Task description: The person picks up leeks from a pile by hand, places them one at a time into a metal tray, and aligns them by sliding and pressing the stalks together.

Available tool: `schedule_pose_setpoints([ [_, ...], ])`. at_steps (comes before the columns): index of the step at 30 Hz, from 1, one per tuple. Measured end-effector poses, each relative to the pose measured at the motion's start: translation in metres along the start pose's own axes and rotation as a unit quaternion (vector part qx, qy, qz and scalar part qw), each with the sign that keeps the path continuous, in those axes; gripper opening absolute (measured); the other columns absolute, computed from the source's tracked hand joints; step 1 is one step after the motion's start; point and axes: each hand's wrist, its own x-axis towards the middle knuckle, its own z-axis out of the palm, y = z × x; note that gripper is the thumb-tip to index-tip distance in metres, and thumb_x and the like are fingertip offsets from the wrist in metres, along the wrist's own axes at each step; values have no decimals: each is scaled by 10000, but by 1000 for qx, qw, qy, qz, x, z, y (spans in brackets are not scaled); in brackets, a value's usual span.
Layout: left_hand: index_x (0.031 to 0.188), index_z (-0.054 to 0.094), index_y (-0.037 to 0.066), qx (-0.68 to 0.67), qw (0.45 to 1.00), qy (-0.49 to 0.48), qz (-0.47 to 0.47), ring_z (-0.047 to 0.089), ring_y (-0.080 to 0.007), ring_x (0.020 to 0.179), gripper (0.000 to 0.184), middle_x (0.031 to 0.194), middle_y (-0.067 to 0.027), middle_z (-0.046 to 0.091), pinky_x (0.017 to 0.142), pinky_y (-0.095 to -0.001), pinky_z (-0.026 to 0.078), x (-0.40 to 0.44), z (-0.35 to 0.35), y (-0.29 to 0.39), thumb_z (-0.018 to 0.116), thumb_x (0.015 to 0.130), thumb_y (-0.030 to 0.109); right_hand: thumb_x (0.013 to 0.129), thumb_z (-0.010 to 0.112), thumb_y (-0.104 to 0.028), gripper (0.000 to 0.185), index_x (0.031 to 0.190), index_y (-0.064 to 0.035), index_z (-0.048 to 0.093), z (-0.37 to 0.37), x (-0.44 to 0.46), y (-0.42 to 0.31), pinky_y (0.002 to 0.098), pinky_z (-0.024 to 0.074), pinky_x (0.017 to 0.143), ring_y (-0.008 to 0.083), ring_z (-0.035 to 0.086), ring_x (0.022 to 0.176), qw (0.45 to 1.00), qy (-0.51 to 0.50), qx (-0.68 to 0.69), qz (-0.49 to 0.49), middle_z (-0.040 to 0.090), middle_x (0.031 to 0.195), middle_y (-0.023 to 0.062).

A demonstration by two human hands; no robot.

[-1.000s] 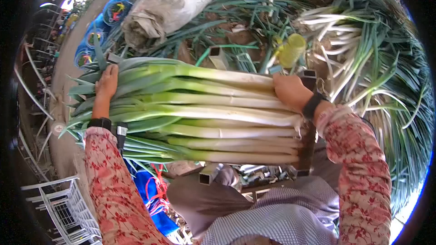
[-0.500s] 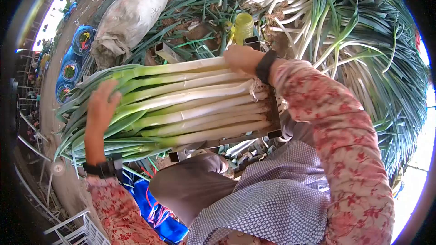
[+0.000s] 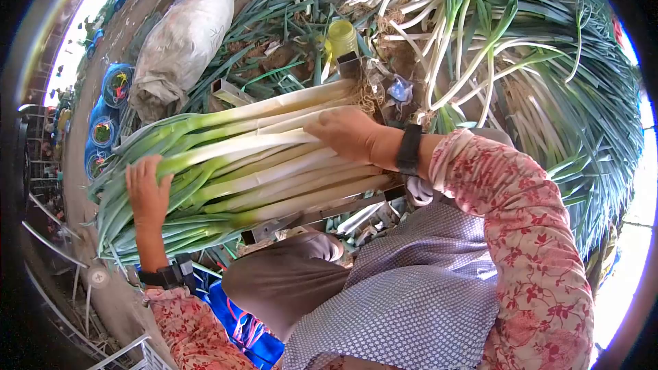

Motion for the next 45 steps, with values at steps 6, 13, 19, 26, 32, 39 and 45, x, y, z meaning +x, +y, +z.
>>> schedule_pose_setpoints([
  [6,1094,529,88,-75,997,-7,12,519,-294,1017,337,1065,-95,572,1016,-416,280,46,4,-5,600,781,191,756,612,-110,485,1216,-105,459,-5,2,19,373,476,790,319,575,945,999,36,4,-2,596,1013,132],
  [13,1091,565,118,-78,996,-34,3,536,-267,999,294,1083,-84,585,930,-396,332,48,39,1,580,816,224,787,496,-68,432,1201,-187,522,-20,10,40,385,455,761,263,600,868,998,-1,-6,66,622,884,88],
  [19,1059,589,122,-43,998,18,-29,524,-237,1014,263,1050,-65,594,904,-377,333,66,51,7,585,815,221,770,463,-6,511,1241,-199,508,-27,26,45,376,447,770,290,594,870,994,10,29,105,611,891,123],
  [26,1012,597,109,-56,998,-21,-8,528,-231,961,262,976,-63,610,872,-371,334,54,57,6,627,777,220,816,462,-30,470,1223,-247,546,29,33,72,384,451,741,301,555,786,998,39,50,30,549,816,123],
  [32,976,602,121,1,999,16,-39,541,-217,925,241,931,-43,625,830,-361,339,61,70,16,637,771,242,800,452,-57,512,1237,-312,525,17,37,62,374,452,756,297,575,813,995,19,-14,94,554,868,116],
  [39,967,634,130,-32,995,-90,-8,565,-242,899,224,921,-65,640,826,-390,365,64,63,15,626,782,258,802,449,-36,467,1171,-288,587,10,33,69,355,454,786,305,589,847,988,-29,80,126,619,966,124],
  [45,1002,638,140,-58,996,-49,-55,571,-240,924,239,952,-71,645,844,-379,373,70,75,19,610,797,259,830,469,-138,442,1222,-332,533,2,44,75,368,482,744,261,613,856,976,-138,69,152,619,969,106],
])
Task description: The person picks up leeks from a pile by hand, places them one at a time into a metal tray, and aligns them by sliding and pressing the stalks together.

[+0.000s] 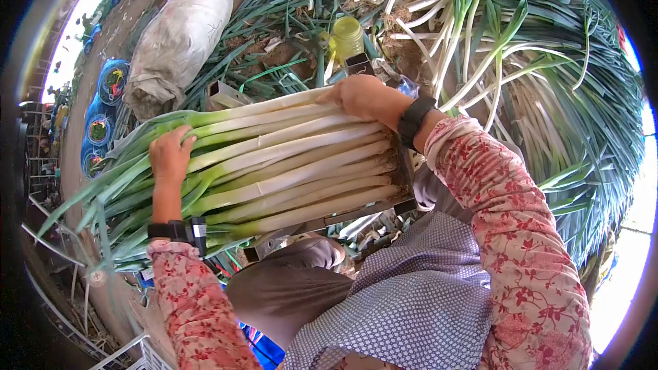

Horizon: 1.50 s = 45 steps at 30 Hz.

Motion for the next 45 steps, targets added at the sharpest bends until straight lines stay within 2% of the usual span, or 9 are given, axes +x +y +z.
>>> schedule_pose_setpoints([
  [6,1044,635,154,10,1000,25,13,574,-243,958,249,1002,-83,640,867,-367,379,-15,5,9,595,812,236,813,448,-64,443,1143,-315,604,13,-12,-7,369,463,757,317,600,802,994,110,-14,-2,625,946,132],
  [9,1066,631,149,-27,993,-113,-33,582,-260,958,272,1004,-98,639,869,-373,390,-5,-11,12,599,809,229,835,447,-93,416,1161,-308,590,18,-11,0,384,463,758,327,600,800,993,116,11,-24,616,918,122],
  [13,1093,623,156,-18,985,-153,-76,579,-261,963,289,1026,-97,633,878,-377,391,5,-9,15,594,814,225,819,480,-116,303,1040,-248,640,24,-11,-2,374,485,711,292,609,785,981,176,-55,-63,599,865,109],
  [18,1138,592,160,7,995,-82,-52,543,-232,1034,313,1113,-65,602,907,-370,367,-1,3,18,570,830,212,768,518,-95,143,805,-107,656,20,-8,-7,334,513,675,238,619,822,973,177,-139,-50,610,862,85],
  [23,1220,523,150,12,991,-119,65,507,-261,1095,382,1192,-99,555,931,-374,357,-7,-9,0,527,838,134,734,555,-69,108,765,-59,657,21,3,-8,343,517,644,250,627,770,957,179,-209,-95,608,882,92],
  [26,1177,560,142,-28,991,-112,62,497,-267,1116,368,1200,-103,548,929,-383,376,-10,-15,-8,564,810,118,737,565,-68,100,766,-55,660,20,18,-9,358,522,628,275,642,713,941,195,-240,-139,637,793,94],
  [31,1076,628,155,26,999,2,-24,499,-274,1112,321,1195,-93,545,889,-380,421,-39,-30,-26,633,757,121,736,571,-77,94,763,-49,656,21,30,-9,366,521,641,296,644,729,975,153,-152,-43,649,738,107],
  [39,1004,658,179,58,994,78,-44,549,-251,976,285,1030,-62,586,797,-369,453,-24,-6,-49,652,731,99,753,530,-51,133,789,-43,658,23,33,-4,369,519,640,304,641,734,980,129,-124,-82,646,782,145],
  [45,986,665,168,-8,979,-48,-197,576,-264,935,251,996,-69,619,790,-358,457,-17,-28,-37,650,738,136,752,529,-60,119,757,-43,647,21,31,0,379,513,622,313,635,705,969,128,-183,-108,639,768,142],
])
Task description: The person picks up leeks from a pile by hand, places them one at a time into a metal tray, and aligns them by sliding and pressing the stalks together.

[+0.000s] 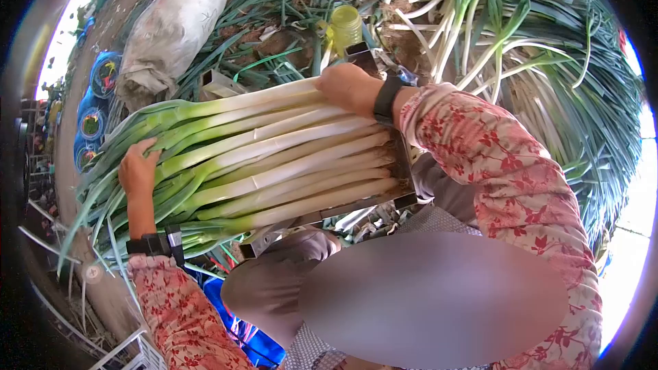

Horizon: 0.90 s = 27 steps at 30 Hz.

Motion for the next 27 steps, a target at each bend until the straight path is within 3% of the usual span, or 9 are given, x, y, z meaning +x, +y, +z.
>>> schedule_pose_setpoints([
  [3,1017,655,174,-101,990,50,88,577,-274,953,278,1035,-77,614,805,-361,455,-1,23,-31,647,739,158,770,512,-65,129,800,-28,632,2,-2,1,394,498,675,325,616,760,999,-3,43,3,616,790,155],
  [6,1059,638,189,-114,988,49,92,572,-270,992,321,1103,-87,596,839,-343,455,20,33,-33,644,740,153,807,469,-76,158,856,-11,604,-5,-3,-3,418,464,744,336,582,860,995,12,101,10,583,850,184],
  [13,1237,511,183,-187,972,40,136,478,-319,1142,576,1227,-116,522,945,-364,385,2,19,-59,693,692,226,770,492,-48,116,827,-7,585,-4,3,9,440,455,707,376,574,824,993,-13,121,7,585,822,212],
  [14,1328,402,184,-159,980,26,120,340,-322,1267,695,1342,-120,409,1018,-435,287,1,13,-68,687,713,338,757,500,-42,107,818,-5,580,-6,3,9,442,453,703,382,572,818,991,-28,129,11,584,816,216],
  [17,1375,320,206,-23,986,168,2,219,-314,1331,715,1421,-101,291,1032,-517,208,2,17,-93,614,773,454,703,523,-15,95,790,1,558,-8,2,8,442,447,690,398,563,809,989,-37,143,19,582,812,219],
  [18,1404,250,223,-18,985,169,15,157,-276,1357,704,1456,-78,218,1030,-558,162,6,21,-109,495,828,547,700,522,-9,96,789,1,556,-11,3,7,441,446,688,399,563,810,989,-52,135,18,582,813,219],
  [21,1405,232,240,-51,988,145,-33,162,-268,1357,657,1454,-72,228,1030,-575,157,25,26,-126,426,861,552,677,527,10,100,775,-4,538,-18,8,7,424,445,708,386,556,830,986,-86,143,25,570,815,203],
  [25,1390,242,285,20,989,29,-142,219,-249,1342,610,1452,-46,247,1006,-640,132,36,21,-111,344,870,587,659,533,24,122,774,-12,521,-15,7,10,409,436,746,376,540,855,983,-71,171,7,550,835,186],
  [27,1362,320,278,-9,988,15,-153,300,-245,1306,583,1409,-31,341,992,-645,145,29,30,-121,330,869,589,664,527,26,123,779,-15,520,-17,7,7,410,432,747,376,538,860,982,-76,172,6,551,845,186],
])
